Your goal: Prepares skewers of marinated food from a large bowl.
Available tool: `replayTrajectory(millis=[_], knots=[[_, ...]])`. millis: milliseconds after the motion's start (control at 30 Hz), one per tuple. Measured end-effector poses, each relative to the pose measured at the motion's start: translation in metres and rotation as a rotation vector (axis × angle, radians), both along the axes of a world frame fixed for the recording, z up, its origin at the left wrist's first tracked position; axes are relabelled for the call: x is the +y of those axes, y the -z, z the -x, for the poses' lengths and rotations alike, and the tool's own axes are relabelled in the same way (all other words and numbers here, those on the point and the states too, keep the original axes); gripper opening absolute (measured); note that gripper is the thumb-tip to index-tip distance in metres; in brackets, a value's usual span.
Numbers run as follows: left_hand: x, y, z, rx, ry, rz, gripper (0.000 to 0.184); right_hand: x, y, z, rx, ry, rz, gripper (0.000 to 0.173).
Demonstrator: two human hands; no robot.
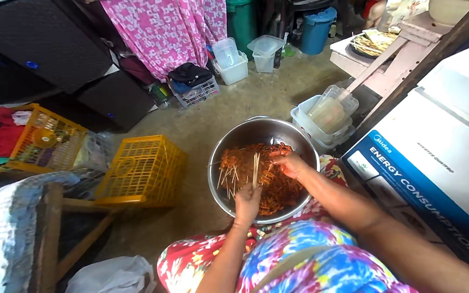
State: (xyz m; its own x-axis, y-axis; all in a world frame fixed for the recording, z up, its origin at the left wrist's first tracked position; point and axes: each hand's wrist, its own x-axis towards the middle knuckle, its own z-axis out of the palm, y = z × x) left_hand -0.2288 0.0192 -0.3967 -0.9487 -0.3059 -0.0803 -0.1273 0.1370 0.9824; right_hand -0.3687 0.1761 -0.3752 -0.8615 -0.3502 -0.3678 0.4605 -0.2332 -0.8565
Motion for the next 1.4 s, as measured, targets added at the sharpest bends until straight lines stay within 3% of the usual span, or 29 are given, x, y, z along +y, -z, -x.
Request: replayTrajectory(millis=[433, 867, 1267, 1333, 1400], knots=[[-0.002, -0.007, 0.001, -0.046, -0.012, -0.003, 0.01, 0.001, 0.001, 0.0, 0.107, -0.042, -0.083, 0.031], [-0.002, -0.004, 0.0, -0.045, 0.007, 0.011, 0.009, 0.005, -0.002, -0.005, 0.22, -0.233, -0.228, 0.013], [-0.001, -0.001, 0.003, -0.074, 0.003, 0.006, 0.01, 0.001, 0.01, -0.006, 0.337, -0.362, -0.178, 0.009], [-0.001, -0.001, 0.003, -0.076, -0.006, 0.021, 0.01, -0.001, 0.011, -0.007, 0.363, -0.349, -0.183, 0.012], [0.0, -0.001, 0.004, -0.06, -0.036, 0.036, 0.012, -0.001, 0.01, -0.007, 0.387, -0.358, -0.197, 0.029]])
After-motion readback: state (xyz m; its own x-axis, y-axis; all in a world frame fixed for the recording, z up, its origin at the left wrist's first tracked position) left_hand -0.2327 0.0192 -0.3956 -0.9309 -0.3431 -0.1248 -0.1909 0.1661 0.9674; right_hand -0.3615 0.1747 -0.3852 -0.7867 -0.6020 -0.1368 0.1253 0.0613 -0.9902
